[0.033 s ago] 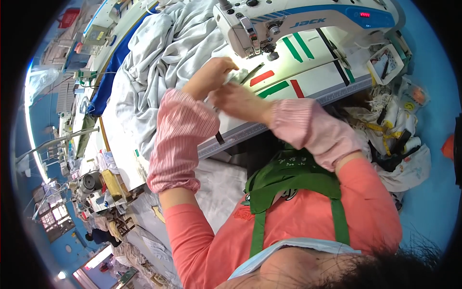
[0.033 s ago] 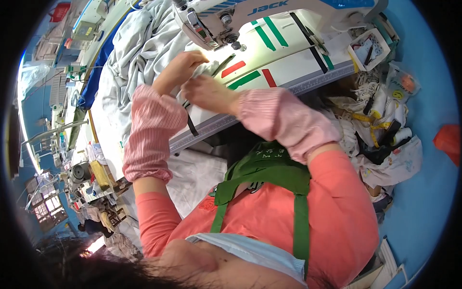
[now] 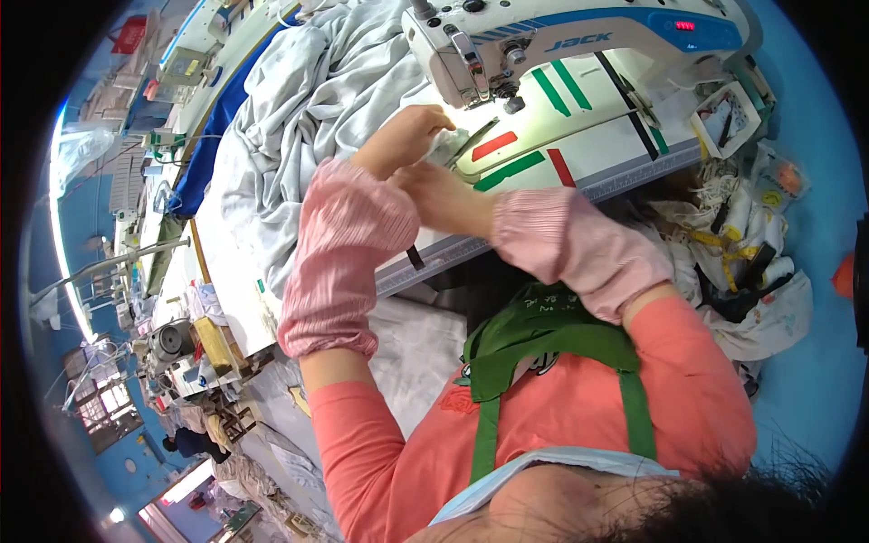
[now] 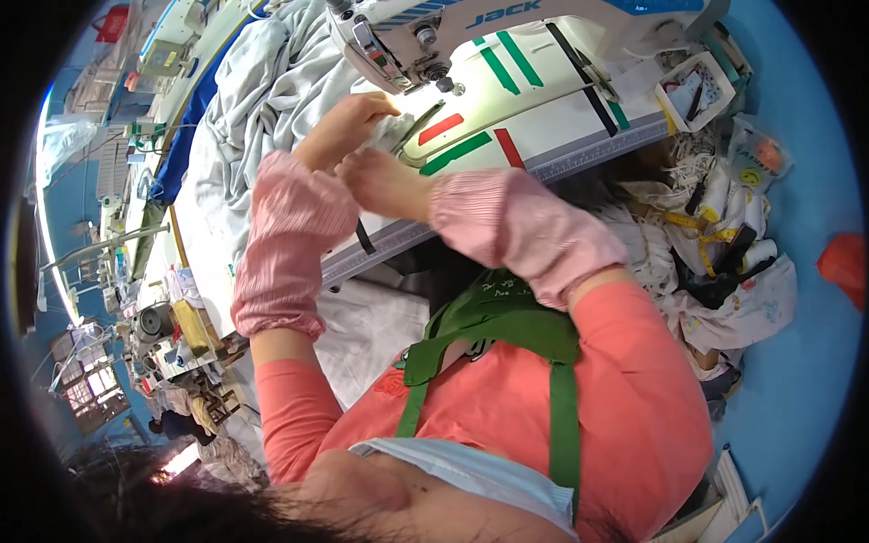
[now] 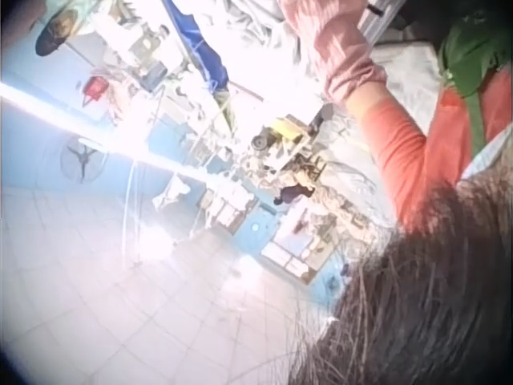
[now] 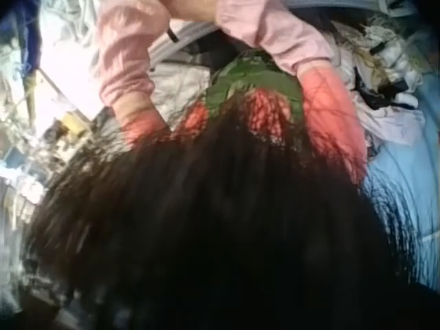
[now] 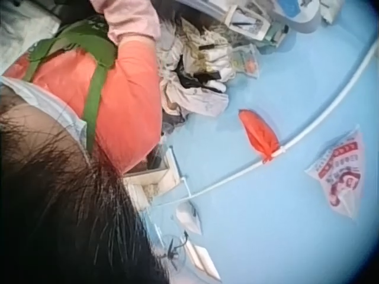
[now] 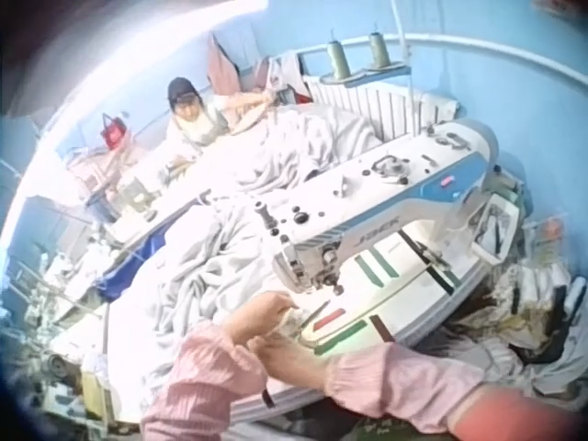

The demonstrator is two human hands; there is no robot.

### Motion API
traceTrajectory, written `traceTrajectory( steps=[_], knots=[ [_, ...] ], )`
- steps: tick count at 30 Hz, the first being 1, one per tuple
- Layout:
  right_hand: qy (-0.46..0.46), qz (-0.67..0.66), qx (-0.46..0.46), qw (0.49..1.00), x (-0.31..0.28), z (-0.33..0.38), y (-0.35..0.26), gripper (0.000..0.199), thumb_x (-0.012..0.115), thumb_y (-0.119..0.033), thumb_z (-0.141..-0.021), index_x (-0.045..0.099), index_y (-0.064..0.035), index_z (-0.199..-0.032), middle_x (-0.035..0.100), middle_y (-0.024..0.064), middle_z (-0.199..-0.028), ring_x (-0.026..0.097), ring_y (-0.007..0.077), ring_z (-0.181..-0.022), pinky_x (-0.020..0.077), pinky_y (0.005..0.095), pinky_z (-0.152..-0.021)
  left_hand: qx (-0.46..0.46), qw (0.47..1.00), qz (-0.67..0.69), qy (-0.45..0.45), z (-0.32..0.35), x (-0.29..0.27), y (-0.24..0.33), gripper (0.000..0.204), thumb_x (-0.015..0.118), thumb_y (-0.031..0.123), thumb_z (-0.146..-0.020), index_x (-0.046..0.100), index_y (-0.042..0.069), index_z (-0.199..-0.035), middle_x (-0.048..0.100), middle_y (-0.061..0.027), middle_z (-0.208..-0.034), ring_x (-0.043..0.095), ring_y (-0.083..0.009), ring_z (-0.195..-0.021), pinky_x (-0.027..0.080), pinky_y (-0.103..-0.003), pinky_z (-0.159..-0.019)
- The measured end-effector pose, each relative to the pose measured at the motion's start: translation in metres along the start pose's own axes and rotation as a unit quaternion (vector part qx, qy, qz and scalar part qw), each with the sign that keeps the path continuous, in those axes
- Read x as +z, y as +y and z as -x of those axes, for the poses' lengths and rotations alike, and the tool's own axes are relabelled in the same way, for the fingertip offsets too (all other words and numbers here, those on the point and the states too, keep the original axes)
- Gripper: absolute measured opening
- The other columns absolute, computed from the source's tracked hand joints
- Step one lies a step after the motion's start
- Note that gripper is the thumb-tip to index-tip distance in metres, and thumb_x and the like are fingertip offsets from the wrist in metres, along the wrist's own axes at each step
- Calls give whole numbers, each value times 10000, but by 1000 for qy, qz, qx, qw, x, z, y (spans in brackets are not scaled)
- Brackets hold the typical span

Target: Sewing and assembling pillowcases using an industrial sewing machine.

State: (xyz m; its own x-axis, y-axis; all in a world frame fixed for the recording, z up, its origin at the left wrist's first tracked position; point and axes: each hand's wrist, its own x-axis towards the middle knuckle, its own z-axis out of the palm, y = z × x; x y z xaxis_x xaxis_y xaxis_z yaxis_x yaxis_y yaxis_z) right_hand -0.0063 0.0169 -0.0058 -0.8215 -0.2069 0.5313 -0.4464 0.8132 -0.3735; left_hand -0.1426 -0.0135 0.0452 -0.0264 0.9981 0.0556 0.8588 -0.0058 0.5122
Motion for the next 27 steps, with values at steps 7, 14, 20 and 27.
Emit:
traceTrajectory(
  steps=[7,14,20,27],
  knots=[
    [10,52,-12,999,-17,66,-31,107,619,-151,-703,623,-101,-798,592,36,-845,592,219,-855,482,342,-812,-63,980,-185,-43,10,20,31,186,528,88,-818,678,28,-909,628,-123,-968,637,-302,-840,531,-410,-732],
    [146,-19,99,984,-121,170,4,306,641,101,-648,643,-35,-922,639,100,-963,641,290,-962,527,378,-804,-205,959,-185,-62,8,48,87,379,594,394,-890,620,52,-1053,654,-178,-891,658,-370,-773,518,-466,-658],
    [91,-34,58,994,-96,168,-8,341,685,25,-618,642,-48,-948,639,70,-995,620,255,-1019,482,420,-902,-267,940,-212,-33,5,41,80,445,614,443,-855,611,143,-1183,686,-168,-781,676,-352,-734,510,-465,-615],
    [100,-32,57,993,-98,158,-8,307,695,16,-617,645,-38,-915,643,80,-981,620,261,-1003,502,384,-850,-254,938,-235,-8,12,45,80,434,629,417,-853,612,140,-1186,676,-182,-879,674,-348,-762,514,-456,-616]
  ],
)
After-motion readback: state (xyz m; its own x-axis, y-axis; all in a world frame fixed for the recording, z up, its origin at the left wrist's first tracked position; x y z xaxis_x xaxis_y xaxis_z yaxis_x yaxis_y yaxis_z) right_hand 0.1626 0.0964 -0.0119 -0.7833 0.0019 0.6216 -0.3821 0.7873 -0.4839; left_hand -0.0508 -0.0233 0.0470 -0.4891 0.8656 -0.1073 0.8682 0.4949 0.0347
